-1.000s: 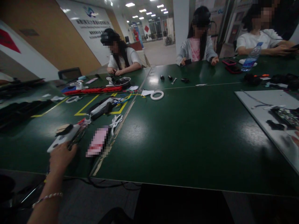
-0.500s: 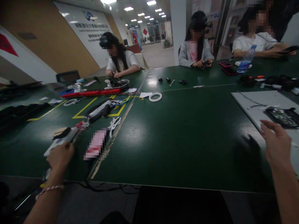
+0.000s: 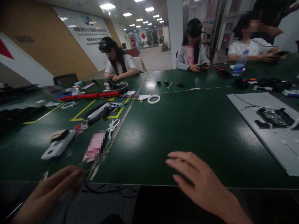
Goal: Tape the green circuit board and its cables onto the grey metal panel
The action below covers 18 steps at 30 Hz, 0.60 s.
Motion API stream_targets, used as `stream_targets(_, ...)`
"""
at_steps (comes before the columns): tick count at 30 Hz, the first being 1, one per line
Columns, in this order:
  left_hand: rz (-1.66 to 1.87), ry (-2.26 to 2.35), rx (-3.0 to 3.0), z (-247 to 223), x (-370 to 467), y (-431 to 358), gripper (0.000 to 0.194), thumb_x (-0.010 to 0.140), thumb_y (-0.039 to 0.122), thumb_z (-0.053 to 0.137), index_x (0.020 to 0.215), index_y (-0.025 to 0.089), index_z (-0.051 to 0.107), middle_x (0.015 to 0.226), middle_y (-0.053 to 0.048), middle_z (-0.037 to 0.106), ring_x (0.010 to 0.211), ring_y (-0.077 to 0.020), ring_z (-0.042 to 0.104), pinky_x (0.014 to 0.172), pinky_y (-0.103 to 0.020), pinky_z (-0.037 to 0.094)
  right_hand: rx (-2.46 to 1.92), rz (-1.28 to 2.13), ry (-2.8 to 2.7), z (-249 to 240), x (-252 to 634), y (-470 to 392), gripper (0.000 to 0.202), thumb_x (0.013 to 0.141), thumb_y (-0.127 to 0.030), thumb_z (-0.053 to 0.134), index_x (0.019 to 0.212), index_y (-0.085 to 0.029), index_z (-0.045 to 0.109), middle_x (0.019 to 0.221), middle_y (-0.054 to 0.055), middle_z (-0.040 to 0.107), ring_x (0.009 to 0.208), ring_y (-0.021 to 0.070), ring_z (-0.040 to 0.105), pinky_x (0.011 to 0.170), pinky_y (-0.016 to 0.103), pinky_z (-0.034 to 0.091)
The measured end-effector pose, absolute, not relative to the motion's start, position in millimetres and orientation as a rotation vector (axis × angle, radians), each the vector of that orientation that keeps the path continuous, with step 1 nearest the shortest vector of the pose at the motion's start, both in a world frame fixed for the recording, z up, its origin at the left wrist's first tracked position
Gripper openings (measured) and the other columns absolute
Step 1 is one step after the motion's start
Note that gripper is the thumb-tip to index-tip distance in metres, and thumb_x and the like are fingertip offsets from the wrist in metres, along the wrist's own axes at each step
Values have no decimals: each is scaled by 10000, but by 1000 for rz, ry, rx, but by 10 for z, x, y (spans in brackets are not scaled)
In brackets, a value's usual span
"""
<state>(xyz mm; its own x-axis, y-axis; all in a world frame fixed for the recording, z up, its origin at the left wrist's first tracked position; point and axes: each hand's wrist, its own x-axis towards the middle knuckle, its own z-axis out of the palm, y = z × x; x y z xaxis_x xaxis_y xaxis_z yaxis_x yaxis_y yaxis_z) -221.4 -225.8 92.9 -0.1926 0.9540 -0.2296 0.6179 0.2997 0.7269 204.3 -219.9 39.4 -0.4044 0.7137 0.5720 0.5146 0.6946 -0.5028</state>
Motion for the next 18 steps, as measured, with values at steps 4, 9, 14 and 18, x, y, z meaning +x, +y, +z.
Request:
stream_targets(4, 436, 1346, 1227, 637, -1186, -2377, 377, 795, 530, 600, 732, 167, 523, 585, 21, 540, 510, -108, 529, 506, -218, 446, -646, 188, -2395, 393, 1493, -2338, 368, 919, -148, 484, 1271, -247, 523, 1205, 37, 583, 915, 125, 562, 804, 273, 497)
stream_targets(9, 417, 1048, 1078, 326, -725, -2438, 330, 794, 440, 651, 950, 204, 482, 808, 14, 580, 500, -82, 573, 426, -173, 435, -733, 488, -2368, 145, 1501, -2423, 145, 926, -244, 506, 928, -200, 644, 800, -8, 648, 701, 99, 559, 662, 215, 441)
stream_targets(14, 307, 747, 1131, 321, -595, -2449, 248, 875, 426, 554, 994, 209, 564, 995, -54, 593, 715, -129, 652, 575, -222, 514, -807, 1008, -2035, 29, 1858, -2561, 248, 902, -345, 549, 748, -187, 661, 617, -27, 613, 559, 62, 547, 548, 176, 377)
stream_targets(18, 439, 635, 1369, 468, -487, -2421, 176, 858, 352, 605, 808, 199, 678, 1154, -81, 583, 1075, -213, 570, 934, -376, 451, -786, 1015, -1702, -23, 2069, -2644, 356, 880, -444, 553, 644, -185, 619, 510, -13, 558, 489, 80, 524, 520, 199, 371)
